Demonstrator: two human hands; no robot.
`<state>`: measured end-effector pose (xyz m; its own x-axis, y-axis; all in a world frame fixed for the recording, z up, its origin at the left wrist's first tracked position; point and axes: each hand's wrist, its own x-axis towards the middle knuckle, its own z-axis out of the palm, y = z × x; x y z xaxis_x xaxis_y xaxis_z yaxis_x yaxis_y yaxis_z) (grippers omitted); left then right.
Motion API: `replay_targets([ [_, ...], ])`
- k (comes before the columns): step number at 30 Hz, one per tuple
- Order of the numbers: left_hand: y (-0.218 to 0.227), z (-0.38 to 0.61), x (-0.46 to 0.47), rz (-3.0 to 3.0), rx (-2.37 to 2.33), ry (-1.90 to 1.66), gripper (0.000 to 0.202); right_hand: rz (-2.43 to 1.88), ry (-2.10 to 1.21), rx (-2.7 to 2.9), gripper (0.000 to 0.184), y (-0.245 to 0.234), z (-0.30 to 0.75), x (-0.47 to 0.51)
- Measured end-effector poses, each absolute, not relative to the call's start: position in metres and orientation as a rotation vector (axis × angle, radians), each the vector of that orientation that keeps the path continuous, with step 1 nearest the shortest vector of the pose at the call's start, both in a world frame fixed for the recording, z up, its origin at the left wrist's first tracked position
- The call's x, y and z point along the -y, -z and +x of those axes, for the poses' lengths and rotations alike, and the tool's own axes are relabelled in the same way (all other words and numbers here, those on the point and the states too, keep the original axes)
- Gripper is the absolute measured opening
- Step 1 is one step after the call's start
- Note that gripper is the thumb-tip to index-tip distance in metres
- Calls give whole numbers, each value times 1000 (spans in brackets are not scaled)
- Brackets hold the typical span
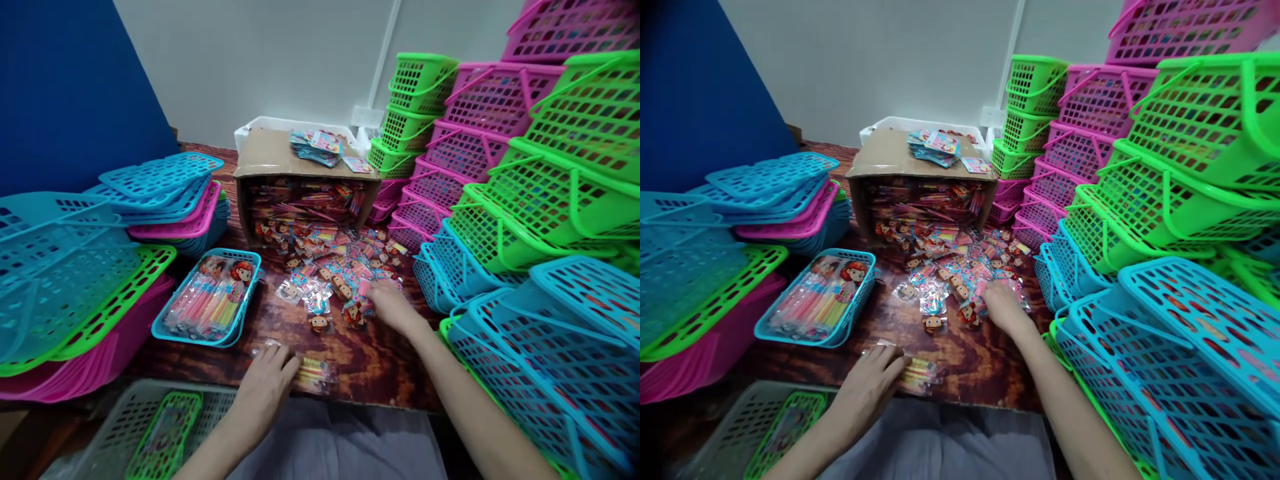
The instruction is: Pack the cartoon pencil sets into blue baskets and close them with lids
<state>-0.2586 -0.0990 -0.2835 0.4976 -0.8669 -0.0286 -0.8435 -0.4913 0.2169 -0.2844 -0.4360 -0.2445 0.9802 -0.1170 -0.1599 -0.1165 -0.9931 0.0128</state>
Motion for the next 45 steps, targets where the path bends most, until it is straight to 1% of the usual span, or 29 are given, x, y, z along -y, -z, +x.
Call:
replay_targets([
  [1,284,-259,99,2570,1472,204,29,3112,234,188,22,247,-284,432],
  [4,287,-262,99,2571,1461,201,31,3060,167,176,55,255,-283,423],
  [5,288,-262,99,2570,1458,189,31,3039,145,170,60,258,-283,422],
  [6,288,-263,99,2569,1456,176,32,3019,126,167,59,260,-283,422],
  [10,290,-264,98,2544,1445,137,32,2959,36,249,38,259,-291,426],
  [12,291,-264,97,2519,1449,120,33,2957,-51,313,32,255,-300,427],
  [14,292,-264,96,2504,1451,112,33,3061,-100,392,24,252,-310,422],
  [16,293,-265,97,2494,1460,118,32,3285,-44,510,14,250,-319,410],
  [18,294,-268,100,2479,1469,87,32,3540,86,588,16,252,-326,388],
  [19,295,-270,103,2461,1478,42,32,3653,117,582,22,254,-329,375],
  [22,297,-275,111,2354,1541,-165,23,3914,75,341,52,259,-337,332],
  [23,297,-275,113,2312,1581,-217,18,3976,60,234,58,260,-340,320],
  [24,296,-275,114,2278,1628,-250,14,4028,64,132,58,260,-342,311],
  [25,294,-275,115,2254,1674,-264,13,4073,118,21,55,259,-343,306],
  [26,292,-274,115,2246,1714,-257,13,4112,220,-84,47,258,-343,306],
  [28,287,-271,114,2263,1759,-185,18,4158,435,-170,27,256,-338,318],
  [29,285,-270,113,2274,1766,-137,22,4155,456,-114,20,255,-332,330],
  [30,284,-270,112,2285,1766,-86,25,4124,388,16,20,254,-325,345],
  [32,283,-269,110,2298,1757,-1,29,3871,9,386,24,255,-308,378],
  [33,283,-270,109,2299,1751,28,31,3650,-149,519,30,256,-299,395],
  [34,284,-270,109,2299,1748,55,34,3433,-184,577,41,259,-292,410],
  [36,284,-271,107,2295,1737,101,43,3198,-136,591,61,264,-283,431],
  [37,284,-271,105,2291,1732,125,49,3155,-91,577,65,266,-281,437],
  [39,282,-271,102,2290,1706,182,67,3150,-24,548,59,270,-284,442],
  [41,278,-271,101,2300,1665,228,84,3141,32,517,47,269,-289,442],
  [42,276,-271,101,2307,1649,242,88,3142,59,498,41,268,-290,442],
  [43,274,-271,102,2310,1647,254,88,3148,84,475,37,266,-289,442],
  [45,270,-270,107,2319,1680,272,76,3164,112,428,32,261,-281,444],
])
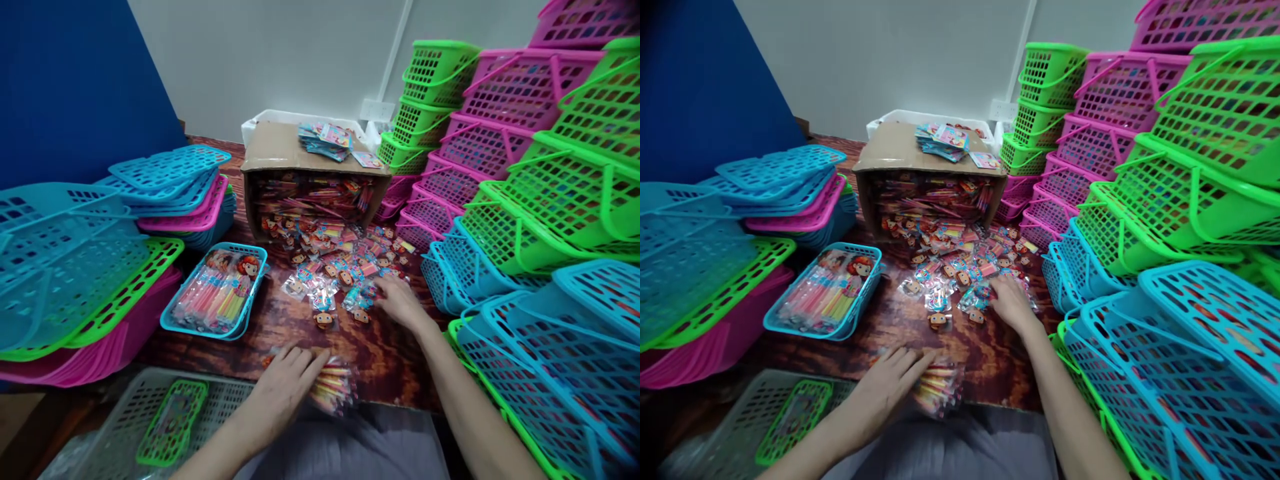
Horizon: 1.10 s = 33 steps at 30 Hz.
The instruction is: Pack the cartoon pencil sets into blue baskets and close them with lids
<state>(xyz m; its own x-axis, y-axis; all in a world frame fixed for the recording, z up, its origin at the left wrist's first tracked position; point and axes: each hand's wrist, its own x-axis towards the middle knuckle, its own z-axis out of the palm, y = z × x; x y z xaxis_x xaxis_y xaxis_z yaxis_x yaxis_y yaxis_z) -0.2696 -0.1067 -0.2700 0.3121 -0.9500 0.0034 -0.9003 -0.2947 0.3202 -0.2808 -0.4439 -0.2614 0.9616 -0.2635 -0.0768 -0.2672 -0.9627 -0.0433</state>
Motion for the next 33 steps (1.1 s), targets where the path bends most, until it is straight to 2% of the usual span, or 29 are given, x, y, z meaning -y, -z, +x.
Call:
replay_targets([
  [3,264,-270,116,2354,1753,275,48,-3056,-108,-372,38,258,-256,450],
  [6,260,-273,120,2393,1769,212,36,-3066,-111,-376,55,260,-234,453],
  [9,258,-274,119,2404,1761,174,28,-3098,-124,-388,56,267,-227,454],
  [13,262,-273,116,2419,1747,173,31,-3135,-119,-466,47,271,-239,459],
  [17,266,-269,117,2405,1745,220,33,-2942,-105,-523,18,263,-263,456],
  [19,266,-267,119,2408,1743,244,31,-2692,-45,-516,18,261,-274,446],
  [23,261,-268,120,2411,1769,225,34,-2168,8,-357,37,270,-287,408],
  [28,258,-271,119,2398,1781,146,35,-2202,-72,-298,6,292,-297,370],
  [33,260,-272,119,2407,1773,135,27,-2293,65,-429,11,300,-309,347],
])
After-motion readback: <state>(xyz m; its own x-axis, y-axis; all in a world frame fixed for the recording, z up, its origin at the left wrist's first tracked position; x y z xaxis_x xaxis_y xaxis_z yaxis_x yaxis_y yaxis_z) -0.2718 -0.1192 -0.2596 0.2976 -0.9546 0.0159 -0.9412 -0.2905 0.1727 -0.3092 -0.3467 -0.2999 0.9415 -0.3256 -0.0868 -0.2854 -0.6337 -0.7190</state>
